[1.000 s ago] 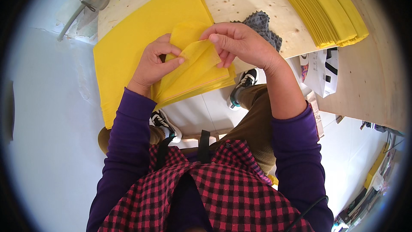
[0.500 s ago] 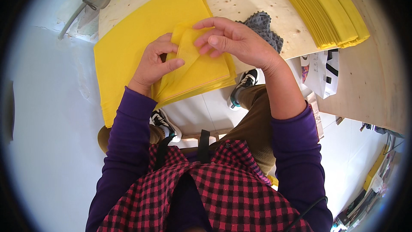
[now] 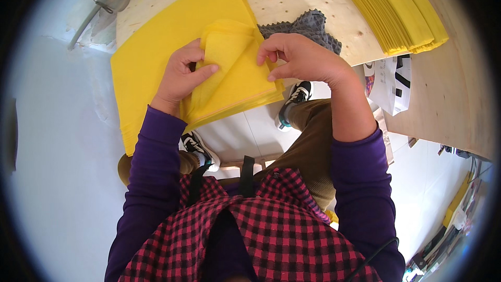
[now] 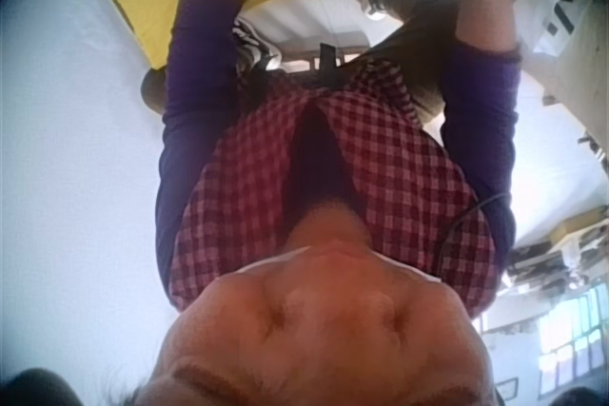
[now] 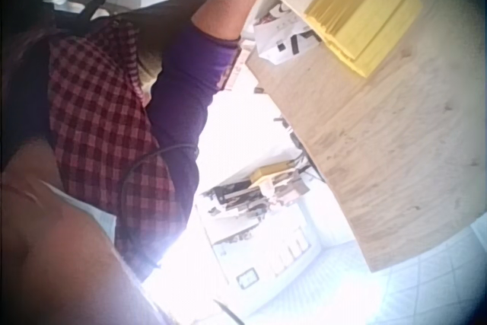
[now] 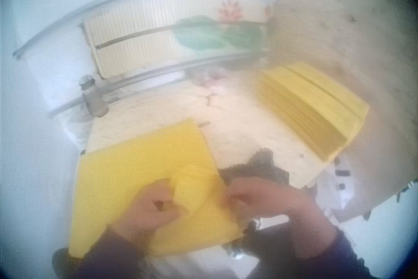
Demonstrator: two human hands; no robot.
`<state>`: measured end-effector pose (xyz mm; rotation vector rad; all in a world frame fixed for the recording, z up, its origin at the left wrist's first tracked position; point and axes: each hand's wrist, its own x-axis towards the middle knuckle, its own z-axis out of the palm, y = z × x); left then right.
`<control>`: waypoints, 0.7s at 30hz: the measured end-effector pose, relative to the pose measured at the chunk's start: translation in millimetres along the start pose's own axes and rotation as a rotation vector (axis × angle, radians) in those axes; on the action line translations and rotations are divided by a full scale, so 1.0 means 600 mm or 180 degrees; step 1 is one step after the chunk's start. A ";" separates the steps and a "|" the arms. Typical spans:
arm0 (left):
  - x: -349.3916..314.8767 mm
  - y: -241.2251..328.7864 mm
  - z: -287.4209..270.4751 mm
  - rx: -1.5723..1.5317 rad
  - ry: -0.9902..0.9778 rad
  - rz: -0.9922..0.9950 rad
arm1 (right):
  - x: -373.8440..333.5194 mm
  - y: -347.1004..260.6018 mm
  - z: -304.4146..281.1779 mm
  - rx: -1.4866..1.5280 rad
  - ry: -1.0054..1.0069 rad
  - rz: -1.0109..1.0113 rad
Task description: The person folds multiple yellow fabric sheets on a wooden table, aligning edges and pressing folds flat. They stack the folded pieces and continue folding additional sheets in the same manner.
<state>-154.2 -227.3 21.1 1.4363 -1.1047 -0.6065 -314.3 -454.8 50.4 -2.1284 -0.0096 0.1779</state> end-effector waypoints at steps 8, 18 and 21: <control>0.001 0.000 -0.004 0.0147 -0.0039 0.0008 | 0.015 0.006 0.017 0.0248 0.0191 -0.0105; 0.002 0.007 0.003 0.0264 -0.0035 0.0283 | 0.018 -0.014 0.010 0.0400 0.0398 -0.0186; 0.003 0.008 -0.004 0.0536 -0.0153 0.0098 | 0.027 -0.016 0.015 0.0385 0.0710 -0.0536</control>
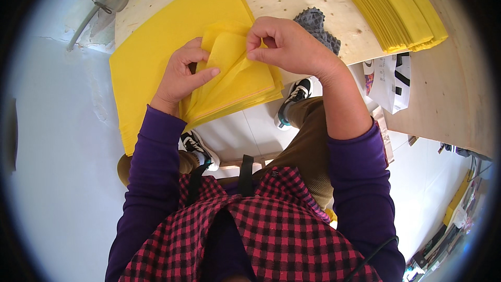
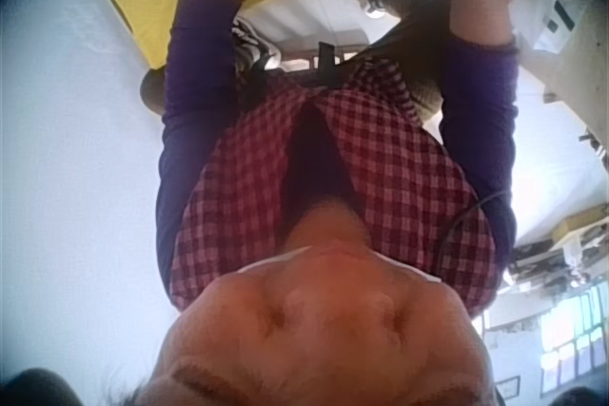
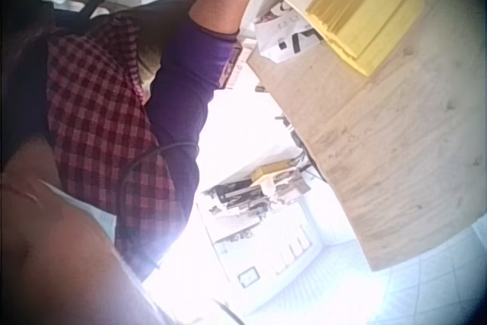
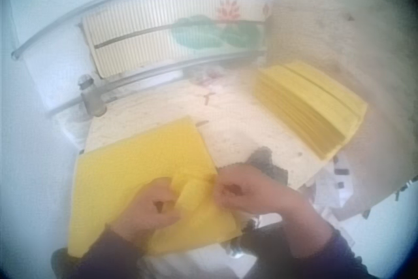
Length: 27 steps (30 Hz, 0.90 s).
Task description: The person folds multiple yellow fabric sheets on a wooden table, aligning edges and pressing folds flat. They stack the folded pieces and continue folding additional sheets in the same manner.
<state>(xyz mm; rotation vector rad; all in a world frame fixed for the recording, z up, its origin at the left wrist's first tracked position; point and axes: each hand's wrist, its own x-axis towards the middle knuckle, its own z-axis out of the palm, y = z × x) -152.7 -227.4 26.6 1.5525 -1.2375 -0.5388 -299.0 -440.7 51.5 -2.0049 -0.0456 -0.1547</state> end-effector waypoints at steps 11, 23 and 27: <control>0.000 0.001 0.003 -0.0234 -0.0002 0.0103 | 0.014 -0.013 0.014 -0.0165 0.0178 0.0002; 0.002 0.009 0.004 -0.0352 -0.0024 0.0153 | 0.032 -0.008 0.030 -0.0148 0.0510 -0.0009; 0.000 0.006 0.002 -0.0323 0.0018 0.0009 | 0.031 -0.003 0.030 -0.0155 0.0584 -0.0074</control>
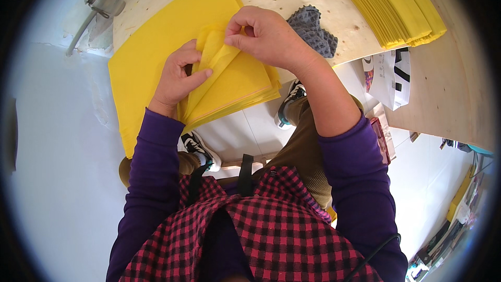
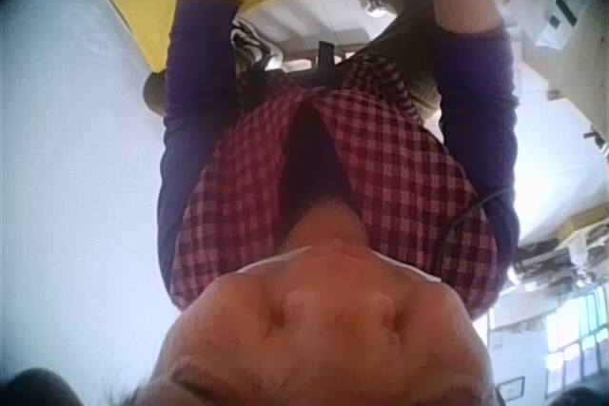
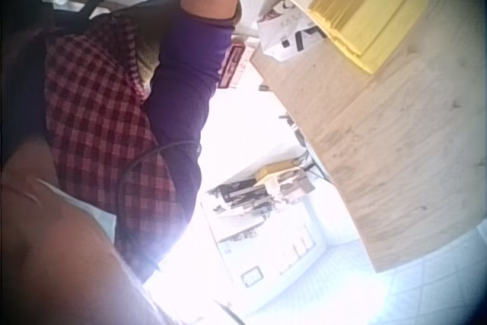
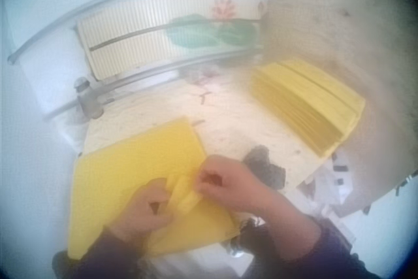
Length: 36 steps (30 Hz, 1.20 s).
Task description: The person folds multiple yellow fabric sheets on a wooden table, aligning edges and pressing folds flat. They stack the folded pieces and continue folding additional sheets in the same manner.
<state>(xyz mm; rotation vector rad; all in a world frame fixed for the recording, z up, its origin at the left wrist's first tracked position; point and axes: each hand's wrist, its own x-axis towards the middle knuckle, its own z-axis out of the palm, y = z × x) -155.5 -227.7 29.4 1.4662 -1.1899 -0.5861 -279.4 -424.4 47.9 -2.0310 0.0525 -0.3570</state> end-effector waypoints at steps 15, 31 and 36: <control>-0.002 -0.011 0.003 -0.0181 0.0146 0.0030 | -0.039 0.023 -0.044 -0.0296 -0.1182 -0.0003; -0.004 -0.014 -0.003 0.0020 0.0114 -0.0052 | -0.045 0.071 -0.110 -0.0825 0.0473 0.0842; -0.004 -0.014 -0.001 -0.0113 0.0144 -0.0065 | -0.046 0.128 -0.108 -0.1965 0.0266 0.1190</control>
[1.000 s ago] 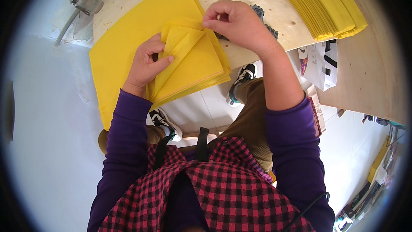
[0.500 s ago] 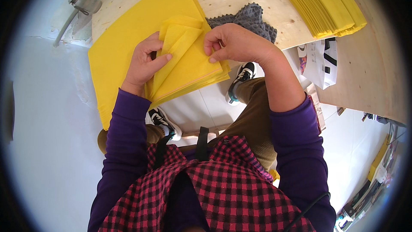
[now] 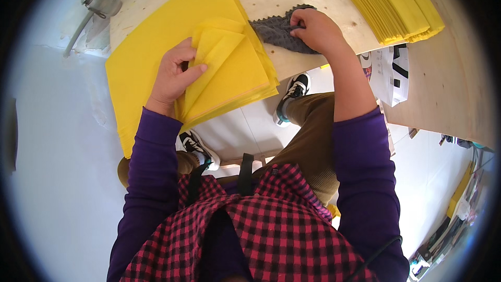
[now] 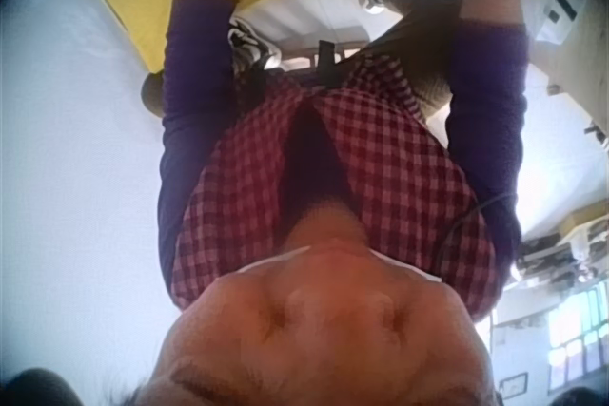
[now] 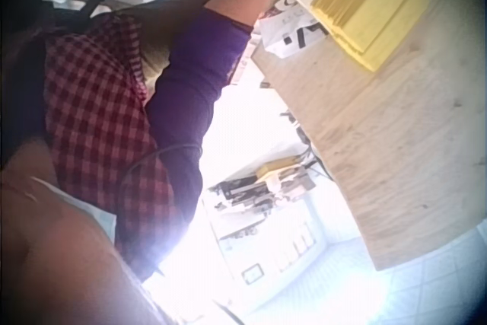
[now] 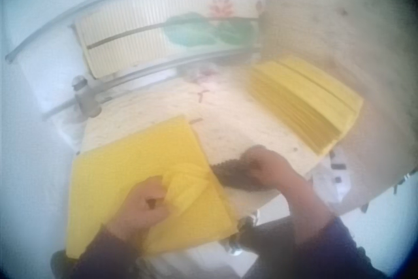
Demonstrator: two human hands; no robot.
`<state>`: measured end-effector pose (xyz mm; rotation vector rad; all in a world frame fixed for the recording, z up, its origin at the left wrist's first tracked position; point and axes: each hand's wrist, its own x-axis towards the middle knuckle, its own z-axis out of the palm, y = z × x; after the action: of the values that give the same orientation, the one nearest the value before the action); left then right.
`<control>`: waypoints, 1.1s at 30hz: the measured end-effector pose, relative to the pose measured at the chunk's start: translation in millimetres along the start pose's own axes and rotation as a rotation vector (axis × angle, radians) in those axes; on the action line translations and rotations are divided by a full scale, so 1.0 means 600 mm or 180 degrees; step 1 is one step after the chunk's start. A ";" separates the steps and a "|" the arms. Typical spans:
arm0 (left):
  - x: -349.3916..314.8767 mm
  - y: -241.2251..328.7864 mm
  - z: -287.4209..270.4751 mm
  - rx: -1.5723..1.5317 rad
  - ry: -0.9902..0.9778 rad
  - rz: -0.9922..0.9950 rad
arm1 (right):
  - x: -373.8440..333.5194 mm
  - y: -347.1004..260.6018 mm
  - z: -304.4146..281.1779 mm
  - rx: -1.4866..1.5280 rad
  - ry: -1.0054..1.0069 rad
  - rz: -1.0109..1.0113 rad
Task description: The person folds multiple yellow fabric sheets on a wooden table, aligning edges and pressing folds flat. They stack the folded pieces and continue folding additional sheets in the same manner.
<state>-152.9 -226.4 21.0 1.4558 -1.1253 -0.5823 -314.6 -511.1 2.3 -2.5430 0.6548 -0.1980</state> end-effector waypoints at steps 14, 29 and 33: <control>0.000 -0.001 -0.004 0.0074 -0.0031 -0.0029 | -0.017 -0.042 -0.013 0.2031 0.0030 -0.0513; 0.000 0.010 0.002 -0.0201 -0.0056 -0.0161 | -0.040 -0.109 0.003 0.1914 -0.1413 -0.1154; 0.001 0.011 0.000 -0.0141 -0.0087 -0.0099 | -0.041 -0.114 -0.003 0.1722 -0.1303 -0.1229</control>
<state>-154.9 -226.3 27.4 1.4333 -1.1060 -0.6466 -308.2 -448.4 37.9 -2.0629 -0.0545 0.0204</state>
